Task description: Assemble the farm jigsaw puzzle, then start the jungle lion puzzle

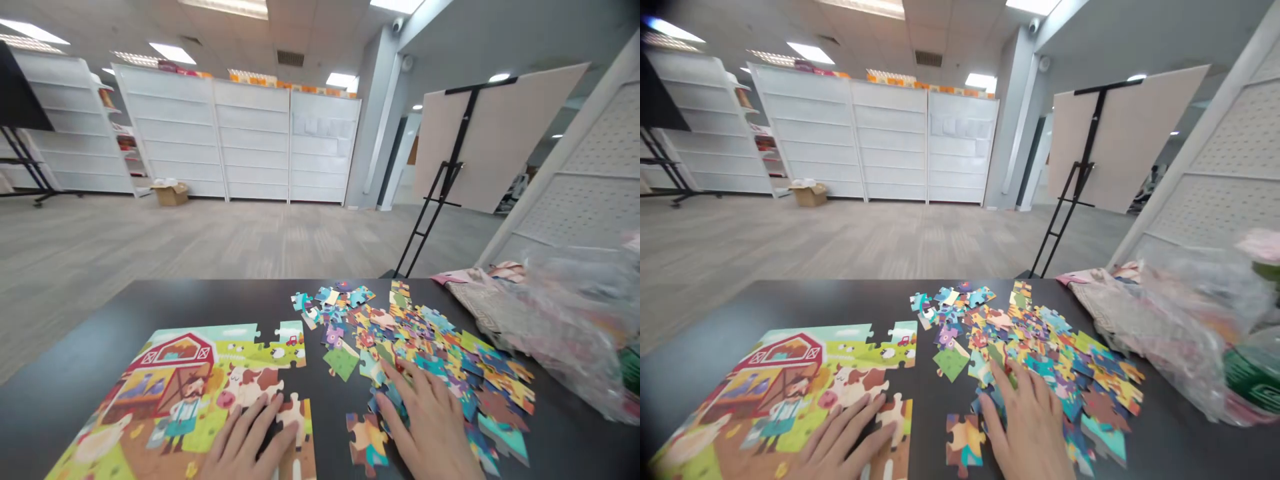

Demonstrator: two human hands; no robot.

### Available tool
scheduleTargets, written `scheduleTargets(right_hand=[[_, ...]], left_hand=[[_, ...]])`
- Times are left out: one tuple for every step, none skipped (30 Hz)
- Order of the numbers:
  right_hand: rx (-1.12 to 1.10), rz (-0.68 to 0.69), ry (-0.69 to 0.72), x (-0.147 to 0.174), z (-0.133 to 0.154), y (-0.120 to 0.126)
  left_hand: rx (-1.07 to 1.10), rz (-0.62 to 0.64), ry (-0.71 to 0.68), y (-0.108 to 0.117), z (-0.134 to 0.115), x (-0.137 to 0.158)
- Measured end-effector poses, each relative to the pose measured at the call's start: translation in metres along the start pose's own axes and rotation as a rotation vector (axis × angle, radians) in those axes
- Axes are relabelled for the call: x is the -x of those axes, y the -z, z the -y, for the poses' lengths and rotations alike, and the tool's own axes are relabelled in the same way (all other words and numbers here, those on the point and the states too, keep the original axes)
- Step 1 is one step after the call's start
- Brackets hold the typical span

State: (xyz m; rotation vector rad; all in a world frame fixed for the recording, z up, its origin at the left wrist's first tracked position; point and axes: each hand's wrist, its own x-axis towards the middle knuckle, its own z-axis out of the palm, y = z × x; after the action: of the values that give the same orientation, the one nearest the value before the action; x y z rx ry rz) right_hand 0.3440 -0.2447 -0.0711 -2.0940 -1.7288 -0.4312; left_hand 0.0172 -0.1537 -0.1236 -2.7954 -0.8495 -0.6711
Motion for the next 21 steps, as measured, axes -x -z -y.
scheduleTargets(right_hand=[[-0.005, -0.01, -0.015, 0.0, 0.0, 0.0], [-0.014, -0.019, -0.024, -0.001, 0.0, 0.001], [-0.028, -0.026, -0.024, -0.002, 0.001, 0.003], [-0.046, -0.029, -0.012, -0.005, 0.003, 0.005], [-0.07, -0.025, 0.012, -0.009, 0.005, 0.007], [-0.097, -0.012, 0.045, -0.014, 0.009, 0.008], [-0.125, 0.009, 0.082, -0.02, 0.014, 0.01], [-0.15, 0.042, 0.118, -0.028, 0.02, 0.011], [-0.166, 0.078, 0.143, -0.036, 0.027, 0.012], [-0.173, 0.12, 0.159, -0.044, 0.035, 0.013], [-0.172, 0.168, 0.165, -0.051, 0.042, 0.014], [-0.166, 0.219, 0.166, -0.058, 0.049, 0.015], [-0.159, 0.266, 0.162, -0.063, 0.055, 0.017], [-0.158, 0.306, 0.157, -0.067, 0.059, 0.018], [-0.168, 0.336, 0.152, -0.07, 0.063, 0.02], [-0.188, 0.358, 0.147, -0.072, 0.064, 0.022], [-0.216, 0.373, 0.14, -0.073, 0.065, 0.024], [-0.251, 0.39, 0.133, -0.073, 0.063, 0.025], [-0.291, 0.409, 0.13, -0.073, 0.062, 0.026], [-0.334, 0.43, 0.131, -0.073, 0.059, 0.027], [-0.376, 0.447, 0.136, -0.074, 0.057, 0.027]], left_hand=[[-0.002, -0.011, 0.031, -0.001, -0.002, -0.001], [-0.003, -0.02, 0.064, -0.001, -0.006, -0.002], [-0.005, -0.029, 0.101, 0.0, -0.009, -0.003], [-0.006, -0.033, 0.133, 0.001, -0.012, -0.004], [-0.003, -0.027, 0.143, 0.003, -0.013, -0.006], [0.005, -0.013, 0.141, 0.005, -0.014, -0.007], [0.015, 0.0, 0.127, 0.008, -0.014, -0.008], [0.026, 0.012, 0.109, 0.011, -0.013, -0.009], [0.04, 0.027, 0.087, 0.015, -0.012, -0.011], [0.054, 0.043, 0.075, 0.018, -0.012, -0.012], [0.066, 0.05, 0.088, 0.021, -0.013, -0.012], [0.075, 0.049, 0.121, 0.024, -0.015, -0.013], [0.088, 0.044, 0.153, 0.026, -0.018, -0.014], [0.104, 0.04, 0.181, 0.029, -0.021, -0.014], [0.121, 0.034, 0.209, 0.032, -0.025, -0.015], [0.141, 0.03, 0.226, 0.034, -0.029, -0.016], [0.16, 0.028, 0.236, 0.037, -0.033, -0.017], [0.177, 0.03, 0.246, 0.039, -0.037, -0.018], [0.187, 0.03, 0.265, 0.041, -0.039, -0.02], [0.192, 0.029, 0.291, 0.043, -0.041, -0.021], [0.193, 0.027, 0.315, 0.044, -0.042, -0.022]])
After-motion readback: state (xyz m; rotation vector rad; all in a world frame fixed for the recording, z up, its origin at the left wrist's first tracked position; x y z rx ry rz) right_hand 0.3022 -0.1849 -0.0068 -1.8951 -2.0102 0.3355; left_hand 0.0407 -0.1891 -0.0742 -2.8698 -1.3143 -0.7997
